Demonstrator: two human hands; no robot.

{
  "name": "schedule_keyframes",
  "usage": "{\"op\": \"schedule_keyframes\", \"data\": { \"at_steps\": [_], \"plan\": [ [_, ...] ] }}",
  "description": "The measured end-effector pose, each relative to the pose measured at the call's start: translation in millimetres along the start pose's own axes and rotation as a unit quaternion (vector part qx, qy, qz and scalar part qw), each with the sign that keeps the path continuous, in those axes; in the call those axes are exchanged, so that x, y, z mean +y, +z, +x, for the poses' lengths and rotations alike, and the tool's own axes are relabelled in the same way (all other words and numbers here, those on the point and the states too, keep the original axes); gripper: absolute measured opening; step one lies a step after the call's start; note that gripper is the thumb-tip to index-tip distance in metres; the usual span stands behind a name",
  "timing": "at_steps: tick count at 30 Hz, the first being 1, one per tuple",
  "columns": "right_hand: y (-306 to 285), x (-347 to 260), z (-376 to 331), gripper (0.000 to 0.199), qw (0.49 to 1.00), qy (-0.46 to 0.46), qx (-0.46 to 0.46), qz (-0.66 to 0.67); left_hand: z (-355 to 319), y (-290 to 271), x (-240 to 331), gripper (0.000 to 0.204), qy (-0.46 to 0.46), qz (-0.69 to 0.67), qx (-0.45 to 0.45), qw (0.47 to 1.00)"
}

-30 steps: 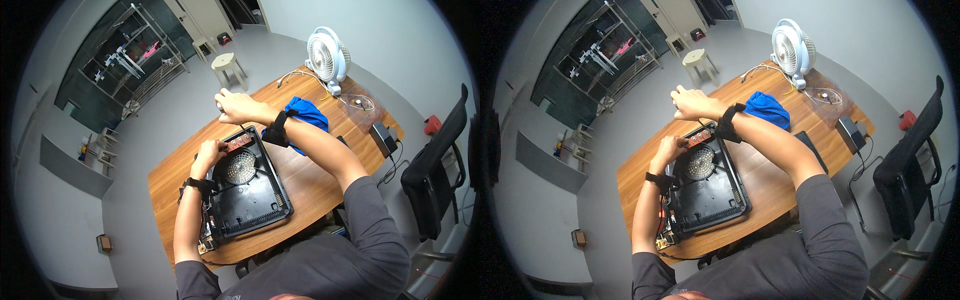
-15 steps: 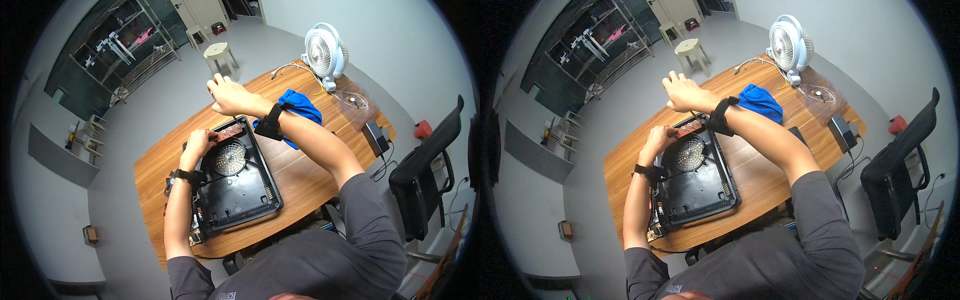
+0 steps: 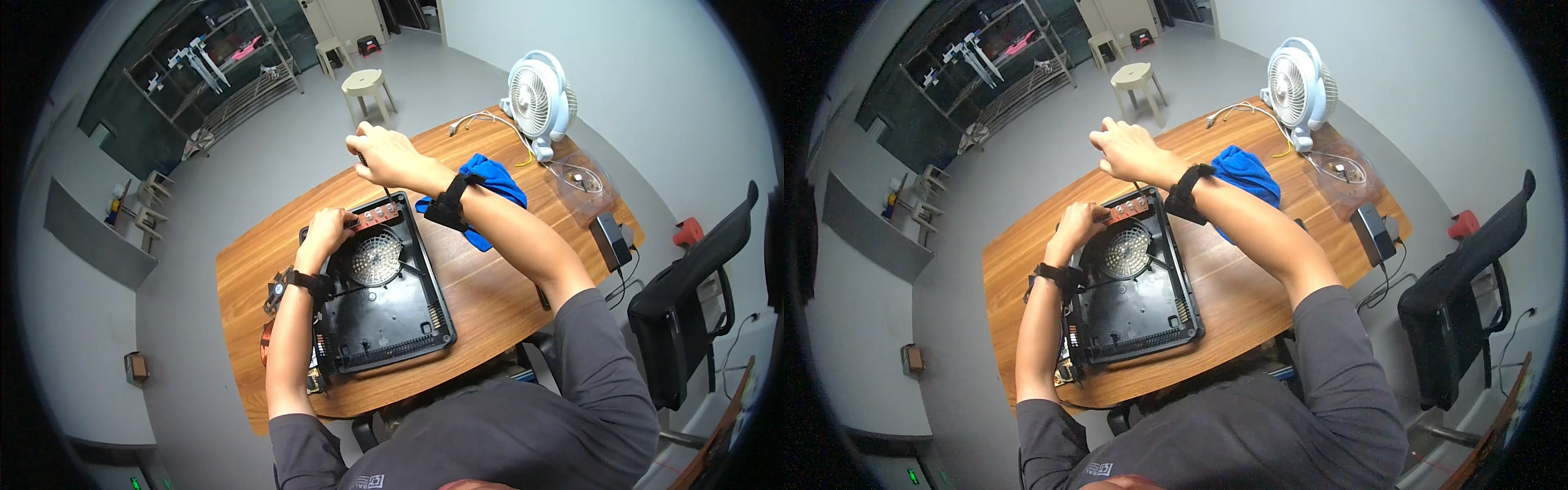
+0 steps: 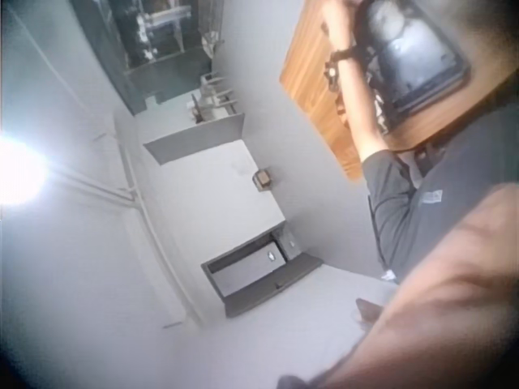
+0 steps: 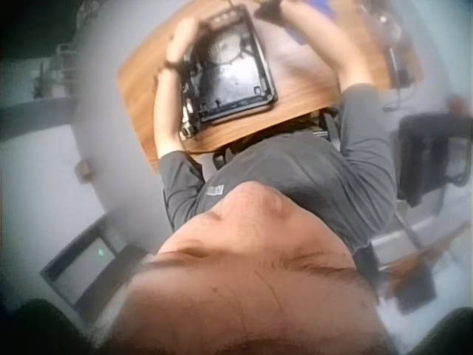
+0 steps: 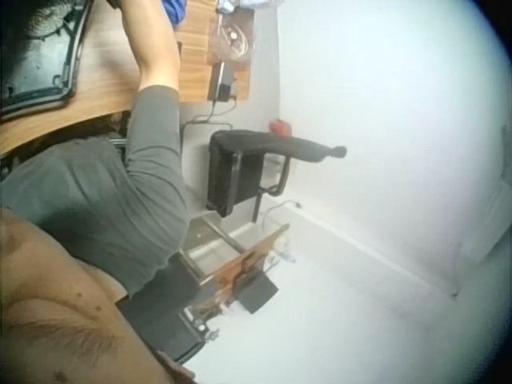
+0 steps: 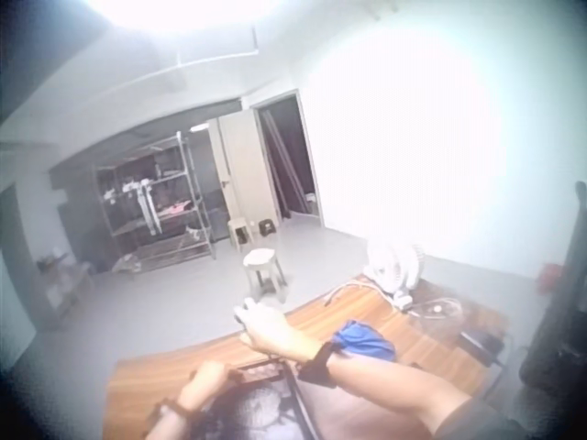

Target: The person uses a screwdriver to remove screws from a disassembled electronic device on a wooden table. They remove the top cover, lift out a copper-colored disc, and continue unscrewing internal components.

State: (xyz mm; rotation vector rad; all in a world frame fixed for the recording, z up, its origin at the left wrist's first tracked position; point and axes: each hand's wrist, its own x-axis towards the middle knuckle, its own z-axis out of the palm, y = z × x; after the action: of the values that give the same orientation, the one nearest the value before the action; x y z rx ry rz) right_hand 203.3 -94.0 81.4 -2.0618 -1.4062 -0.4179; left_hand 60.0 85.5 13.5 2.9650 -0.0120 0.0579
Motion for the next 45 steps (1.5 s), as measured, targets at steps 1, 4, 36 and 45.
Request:
{"op": "schedule_keyframes", "data": {
  "at_steps": [1,4,36,45],
  "plan": [
    [1.0,1.3,-0.1,0.024,1.000,-0.014,0.001,0.017,-0.5,-1.3,1.3,0.035,-0.004,0.004,-0.004,1.000],
    [11.4,7.1,2.1,0.027,0.997,-0.057,0.034,0.036,2.6,2.9,-3.6,0.034,0.006,-0.008,0.009,1.000],
    [9.5,8.7,-7.9,0.041,0.998,0.017,0.045,0.036,3.4,7.6,-6.5,0.038,0.000,-0.003,0.005,1.000],
    [3.7,2.5,-14.4,0.052,0.997,0.044,0.013,0.054,1.2,9.2,-8.4,0.036,0.007,0.005,0.013,1.000]
  ]
}}
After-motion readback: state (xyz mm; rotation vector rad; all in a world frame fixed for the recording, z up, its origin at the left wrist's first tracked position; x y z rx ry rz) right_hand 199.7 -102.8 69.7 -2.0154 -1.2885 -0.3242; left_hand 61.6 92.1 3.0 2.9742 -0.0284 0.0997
